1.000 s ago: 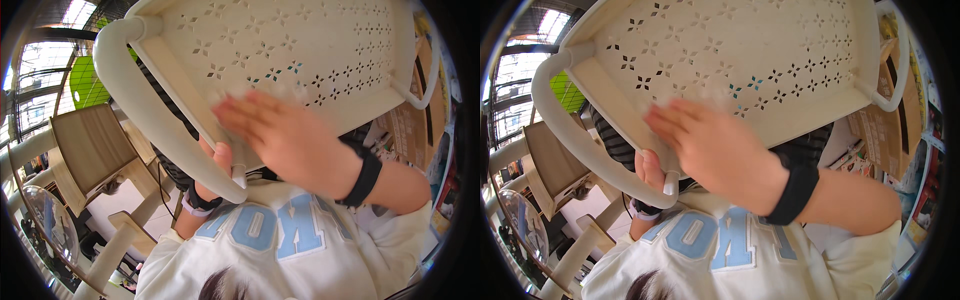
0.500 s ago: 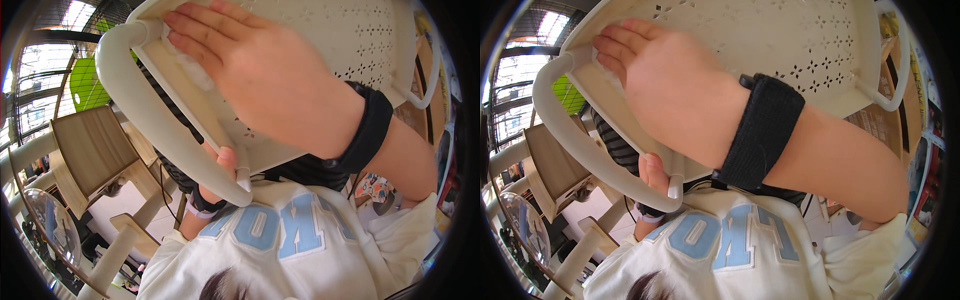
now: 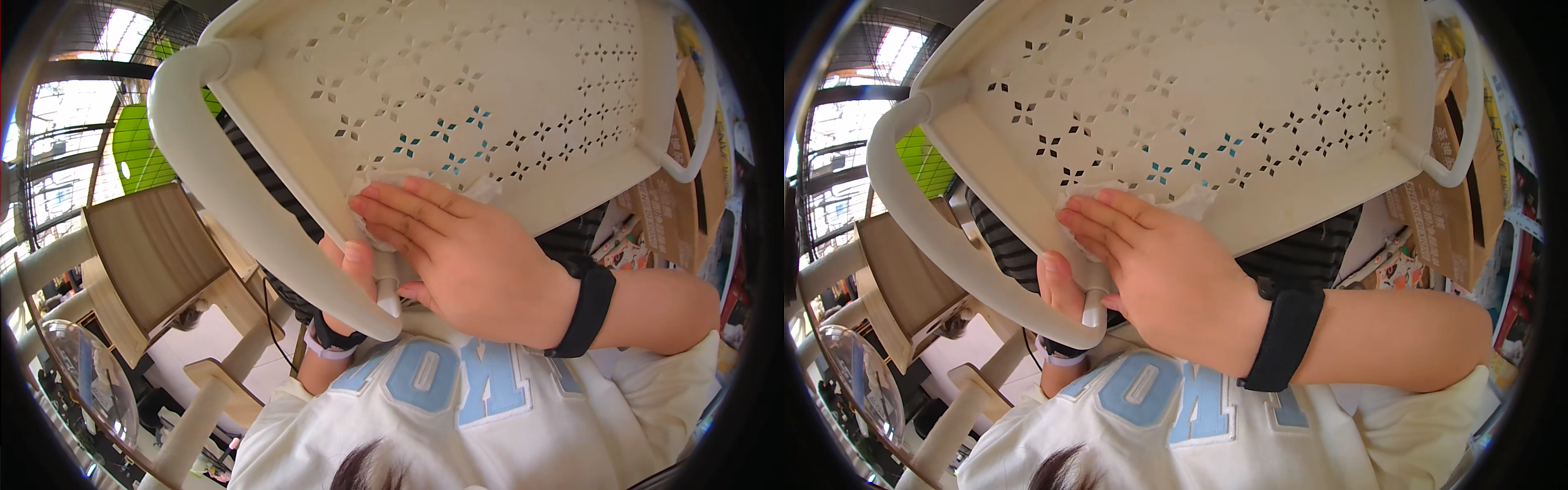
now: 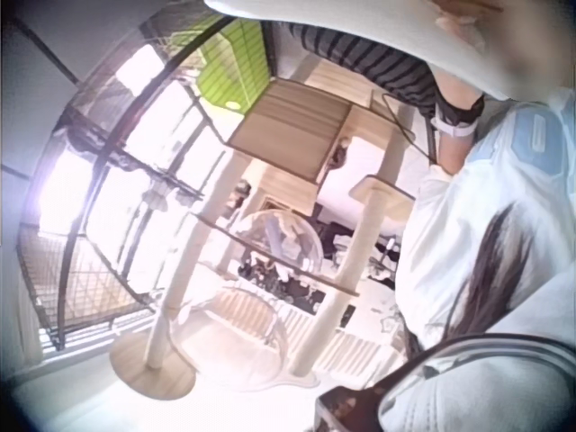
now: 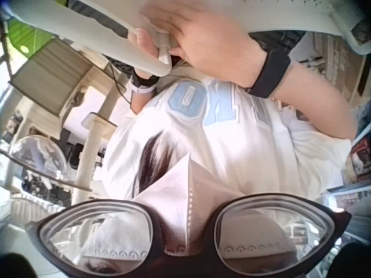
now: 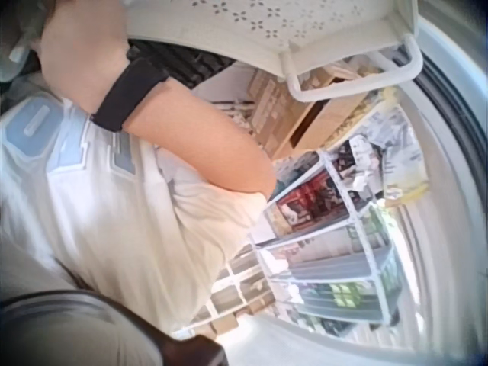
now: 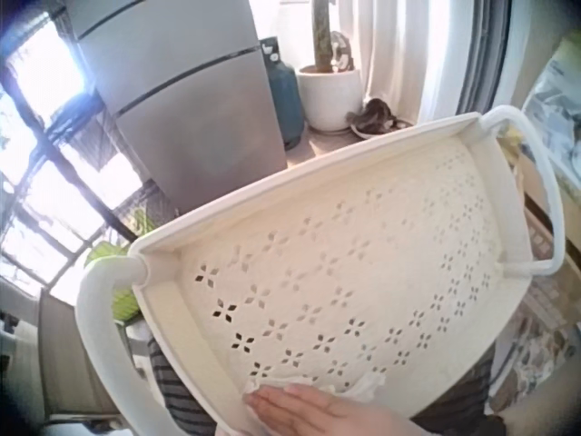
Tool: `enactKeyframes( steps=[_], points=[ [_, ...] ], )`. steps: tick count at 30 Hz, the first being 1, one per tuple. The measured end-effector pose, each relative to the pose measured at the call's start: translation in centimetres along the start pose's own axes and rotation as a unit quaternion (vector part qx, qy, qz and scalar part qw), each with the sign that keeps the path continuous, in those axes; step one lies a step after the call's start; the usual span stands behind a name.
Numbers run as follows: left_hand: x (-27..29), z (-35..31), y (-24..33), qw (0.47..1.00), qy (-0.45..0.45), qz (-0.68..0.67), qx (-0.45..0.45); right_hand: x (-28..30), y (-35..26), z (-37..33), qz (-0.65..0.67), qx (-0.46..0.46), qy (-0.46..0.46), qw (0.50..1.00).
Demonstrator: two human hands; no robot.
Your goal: The person wipes the interior and exterior surfaces of a white plastic tray with a cloth. They dip the cloth into a blue bucket of water to rinse it and continue wiping the underside, corners, and legs of the tray.
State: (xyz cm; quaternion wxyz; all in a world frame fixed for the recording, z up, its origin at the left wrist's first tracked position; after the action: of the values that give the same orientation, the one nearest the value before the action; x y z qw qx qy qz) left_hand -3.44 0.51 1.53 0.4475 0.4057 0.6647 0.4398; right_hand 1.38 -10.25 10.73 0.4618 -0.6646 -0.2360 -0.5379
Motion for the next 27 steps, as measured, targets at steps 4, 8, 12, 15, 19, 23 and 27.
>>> enactKeyframes(
  steps=[4, 8, 12, 15, 19, 23, 27],
  points=[
    [-0.5, 0.4, 0.6, 1.0, -0.002, -0.012, -0.02, 0.1, 0.2, 0.4, -0.022, 0.014, -0.007, 1.0],
    [-0.1, -1.0, 0.4, 0.98, -0.01, 0.177, -0.095, 2.1, 1.5, 2.7, -0.143, 0.003, 0.059, 0.988],
    [0.4, -0.4, 0.3, 0.992, -0.008, 0.107, -0.059, 2.9, 2.3, 3.6, -0.112, 0.041, 0.103, 0.988],
    [0.1, -0.5, 0.2, 0.994, -0.002, 0.09, -0.054, 3.8, 2.8, 4.4, -0.128, 0.075, 0.123, 0.981],
    [-0.6, -0.1, 0.8, 0.997, -0.024, 0.055, -0.054, 5.6, 3.0, 5.5, -0.145, 0.057, 0.159, 0.975],
    [-0.3, -0.1, 0.1, 0.988, -0.082, 0.121, -0.052, 5.9, 2.3, 5.5, -0.209, 0.053, 0.19, 0.958],
    [-1.6, 0.3, 2.7, 0.991, -0.016, 0.092, -0.1, 6.0, 1.5, 5.3, -0.241, 0.075, 0.199, 0.947]
  ],
)
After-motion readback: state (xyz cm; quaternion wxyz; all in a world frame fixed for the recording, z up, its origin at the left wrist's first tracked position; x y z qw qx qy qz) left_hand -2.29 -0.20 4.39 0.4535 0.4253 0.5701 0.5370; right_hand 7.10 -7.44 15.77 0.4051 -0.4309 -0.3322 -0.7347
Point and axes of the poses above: each hand's wrist, its own z-axis towards the middle knuckle, its own x-axis out of the back of the hand, y = z × x, the point moved 8 cm from there along z, towards the middle knuckle, and after that the axes turned 13 degrees about -z, right-handed, at the moved point
